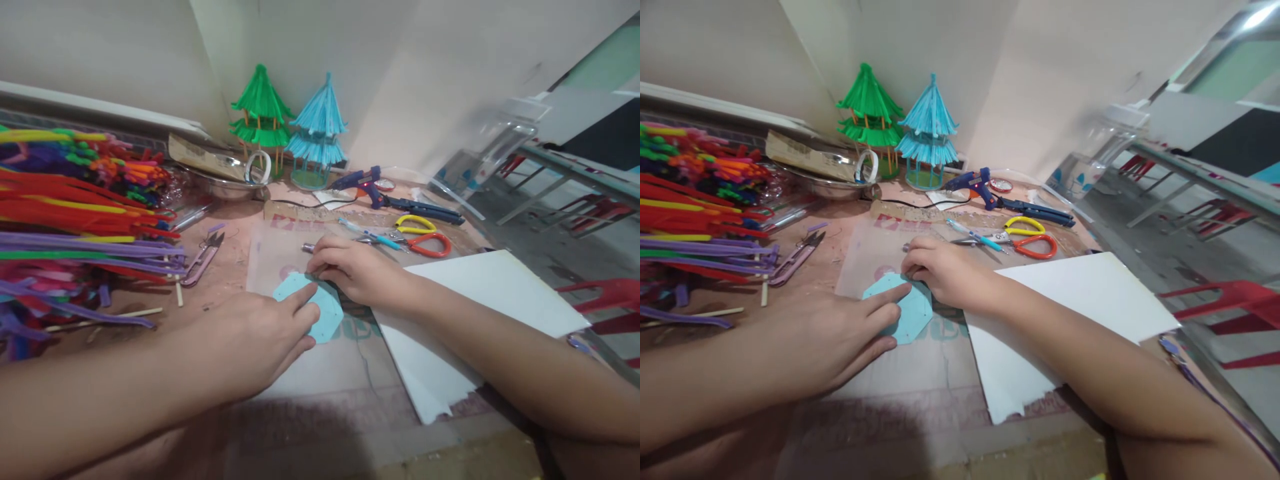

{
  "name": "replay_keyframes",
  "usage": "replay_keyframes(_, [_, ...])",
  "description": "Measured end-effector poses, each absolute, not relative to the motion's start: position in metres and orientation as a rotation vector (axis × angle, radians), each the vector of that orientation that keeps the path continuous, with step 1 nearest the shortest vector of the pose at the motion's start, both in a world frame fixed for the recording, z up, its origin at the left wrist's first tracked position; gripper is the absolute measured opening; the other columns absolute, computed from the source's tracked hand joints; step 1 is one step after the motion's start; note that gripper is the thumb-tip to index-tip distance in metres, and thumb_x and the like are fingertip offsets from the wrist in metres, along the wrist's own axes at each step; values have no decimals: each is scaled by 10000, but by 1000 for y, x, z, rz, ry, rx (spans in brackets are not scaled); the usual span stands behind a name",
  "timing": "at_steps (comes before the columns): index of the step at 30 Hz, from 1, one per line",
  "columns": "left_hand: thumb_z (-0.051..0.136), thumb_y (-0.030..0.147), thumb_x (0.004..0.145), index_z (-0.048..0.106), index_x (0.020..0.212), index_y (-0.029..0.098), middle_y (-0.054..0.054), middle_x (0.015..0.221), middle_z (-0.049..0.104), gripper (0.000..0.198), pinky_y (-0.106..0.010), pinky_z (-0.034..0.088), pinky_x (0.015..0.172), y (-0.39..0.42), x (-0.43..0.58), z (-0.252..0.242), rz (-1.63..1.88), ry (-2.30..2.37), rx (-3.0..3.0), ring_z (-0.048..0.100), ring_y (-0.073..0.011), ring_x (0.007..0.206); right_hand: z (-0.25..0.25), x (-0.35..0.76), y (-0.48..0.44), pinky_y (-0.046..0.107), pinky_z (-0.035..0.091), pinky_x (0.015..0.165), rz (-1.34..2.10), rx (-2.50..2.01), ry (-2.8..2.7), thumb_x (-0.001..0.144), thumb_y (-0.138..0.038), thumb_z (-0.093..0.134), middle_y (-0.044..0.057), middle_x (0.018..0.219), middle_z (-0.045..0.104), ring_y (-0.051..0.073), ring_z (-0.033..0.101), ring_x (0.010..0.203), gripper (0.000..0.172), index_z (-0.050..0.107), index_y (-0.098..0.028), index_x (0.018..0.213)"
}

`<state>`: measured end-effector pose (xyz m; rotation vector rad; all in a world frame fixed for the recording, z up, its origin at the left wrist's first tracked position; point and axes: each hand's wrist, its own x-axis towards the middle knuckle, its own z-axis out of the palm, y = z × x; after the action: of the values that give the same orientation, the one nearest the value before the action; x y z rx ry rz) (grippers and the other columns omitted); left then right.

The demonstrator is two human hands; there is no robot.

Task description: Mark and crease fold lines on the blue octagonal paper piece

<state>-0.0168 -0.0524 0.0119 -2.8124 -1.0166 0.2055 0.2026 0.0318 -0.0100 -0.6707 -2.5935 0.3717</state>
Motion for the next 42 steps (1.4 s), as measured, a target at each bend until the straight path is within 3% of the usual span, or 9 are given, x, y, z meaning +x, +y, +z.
replay_keyframes(12, [571, 310, 1014, 649, 1051, 198, -115, 1458, 672, 141, -390, 484, 450, -52, -18, 12, 229, -986, -2807, 762, -254, 648, -5, 202, 28, 324, 529, 815, 321, -731, -2638, 968, -59, 526, 87, 994, 689, 216, 667, 928, 211, 704, -171, 981])
replay_keyframes(18, [558, 312, 1022, 642, 1039, 197, -108, 1311, 743, 143, -393, 502, 474, -50, -18, 12, 235, -995, -2839, 777, -275, 700, -8, 201, 28, 321, 519, 824, 216, -724, -2608, 987, -80, 514, 95, 1017, 683, 214, 652, 945, 210, 703, -169, 997])
replay_keyframes(23, [560, 298, 1013, 643, 1065, 190, -128, 1444, 671, 146, -413, 515, 462, -49, -19, 13, 226, -983, -2846, 779, -281, 702, -6, 203, 28, 322, 519, 822, 313, -765, -2637, 967, -70, 537, 80, 988, 687, 215, 658, 931, 198, 699, -183, 988])
replay_keyframes(29, [567, 313, 1014, 643, 1045, 199, -117, 1438, 681, 141, -362, 498, 475, -49, -19, 14, 232, -980, -2832, 773, -247, 695, -7, 201, 29, 331, 516, 828, 280, -737, -2591, 950, -41, 531, 84, 1009, 688, 218, 651, 945, 213, 688, -184, 964])
replay_keyframes(42, [564, 307, 1009, 652, 1044, 198, -114, 1485, 655, 144, -377, 498, 469, -50, -18, 14, 229, -971, -2813, 773, -247, 675, -6, 203, 29, 329, 519, 828, 314, -729, -2627, 949, -38, 541, 77, 997, 697, 210, 652, 929, 213, 693, -186, 964])
